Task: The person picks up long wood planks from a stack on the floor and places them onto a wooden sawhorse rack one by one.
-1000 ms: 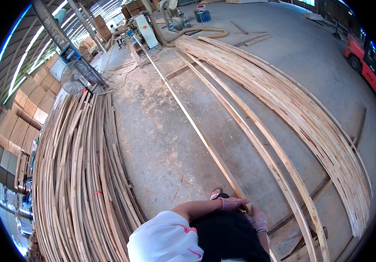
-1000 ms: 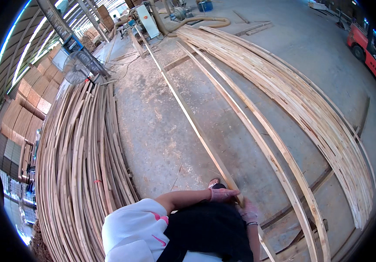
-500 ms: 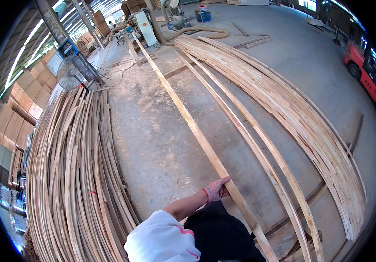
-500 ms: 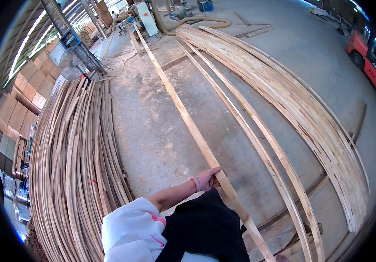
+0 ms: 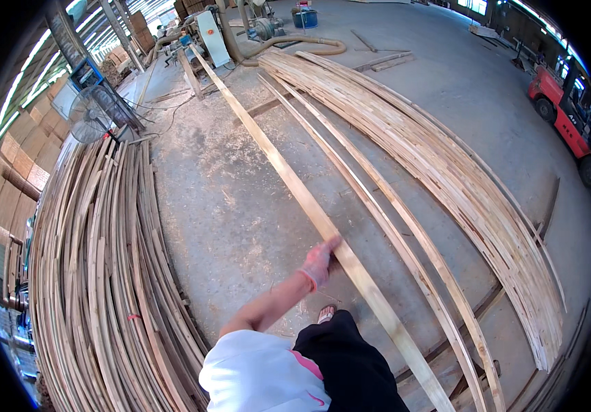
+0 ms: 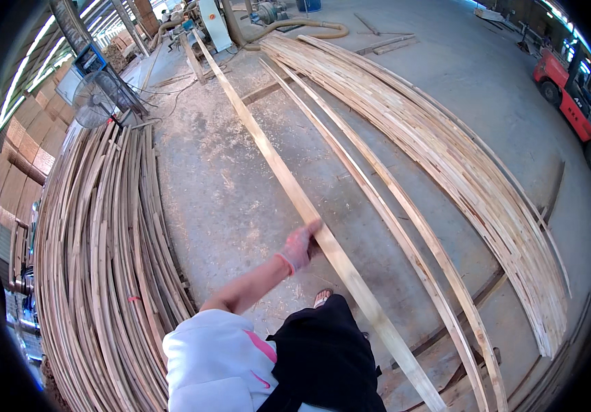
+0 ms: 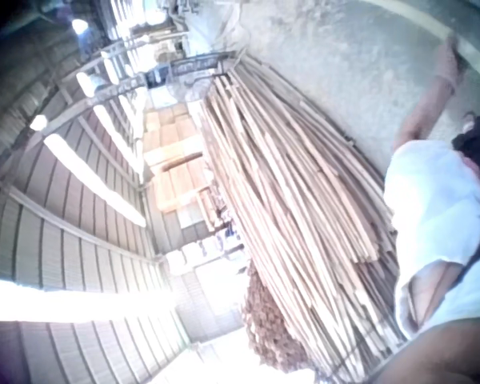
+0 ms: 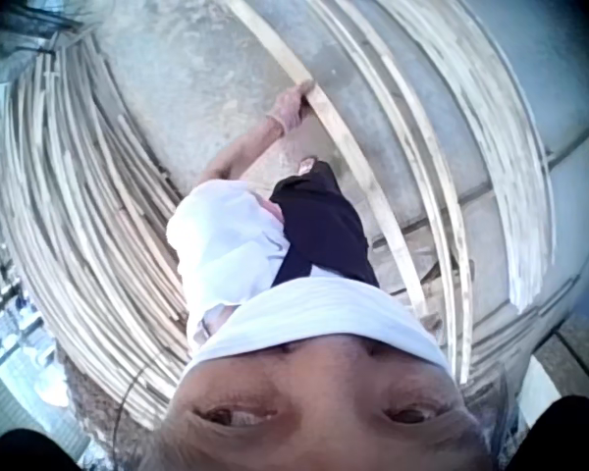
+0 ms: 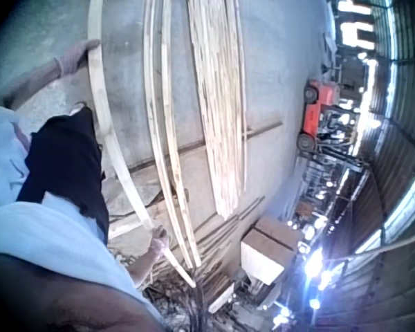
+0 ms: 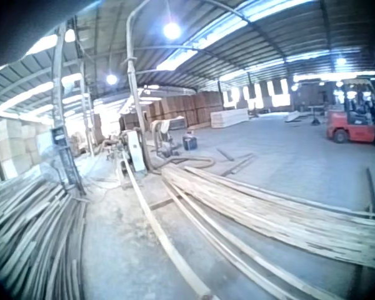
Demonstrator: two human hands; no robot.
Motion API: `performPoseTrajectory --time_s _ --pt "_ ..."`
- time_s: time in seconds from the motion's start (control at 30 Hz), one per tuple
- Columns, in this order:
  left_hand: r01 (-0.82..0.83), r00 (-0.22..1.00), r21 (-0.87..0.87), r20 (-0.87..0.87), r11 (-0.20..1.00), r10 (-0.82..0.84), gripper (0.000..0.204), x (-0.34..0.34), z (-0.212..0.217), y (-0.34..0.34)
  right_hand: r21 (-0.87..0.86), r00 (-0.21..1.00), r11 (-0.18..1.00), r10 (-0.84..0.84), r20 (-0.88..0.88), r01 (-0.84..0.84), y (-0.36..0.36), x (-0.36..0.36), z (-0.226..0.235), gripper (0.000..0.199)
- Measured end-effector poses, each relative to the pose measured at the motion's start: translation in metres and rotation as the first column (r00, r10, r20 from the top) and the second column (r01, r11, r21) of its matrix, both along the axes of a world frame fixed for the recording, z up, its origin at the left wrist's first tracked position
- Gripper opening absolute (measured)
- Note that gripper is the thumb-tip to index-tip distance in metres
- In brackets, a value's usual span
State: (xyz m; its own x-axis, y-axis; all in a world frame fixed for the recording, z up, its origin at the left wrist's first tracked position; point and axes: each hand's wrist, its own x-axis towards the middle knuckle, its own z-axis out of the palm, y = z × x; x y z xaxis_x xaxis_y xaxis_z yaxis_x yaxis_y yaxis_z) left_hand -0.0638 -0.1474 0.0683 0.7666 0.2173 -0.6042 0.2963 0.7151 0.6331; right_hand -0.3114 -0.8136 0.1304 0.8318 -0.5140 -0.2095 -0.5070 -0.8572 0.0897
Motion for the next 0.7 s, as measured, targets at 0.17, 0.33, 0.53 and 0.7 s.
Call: performPoseTrajectory --time_s 0.17,0.33,0.53,0.7 --pt "-0.245 0.969 0.11 0.063 0.963 0.24 0.024 0.071 0.011 0.089 0.461 0.999 0.888 -0.02 0.051 -0.006 0.1 0.064 0.026 0.049" --pt "-0.315 0.948 0.165 0.096 0.935 0.302 0.026 0.132 -0.013 0.191 0.58 0.986 0.813 -0.044 0.16 -0.058 0.219 0.122 0.056 0.055" --pt "-0.287 0.914 0.005 0.302 0.958 0.272 0.034 0.161 -0.018 0.284 0.754 0.866 0.652 -0.328 0.378 -0.082 0.314 0.17 -0.019 0.035" --pt "0.259 0.898 -0.081 0.388 0.962 -0.209 0.046 0.112 -0.087 0.221 0.374 0.882 0.828 0.269 0.387 -0.417 0.409 0.217 -0.017 0.041"
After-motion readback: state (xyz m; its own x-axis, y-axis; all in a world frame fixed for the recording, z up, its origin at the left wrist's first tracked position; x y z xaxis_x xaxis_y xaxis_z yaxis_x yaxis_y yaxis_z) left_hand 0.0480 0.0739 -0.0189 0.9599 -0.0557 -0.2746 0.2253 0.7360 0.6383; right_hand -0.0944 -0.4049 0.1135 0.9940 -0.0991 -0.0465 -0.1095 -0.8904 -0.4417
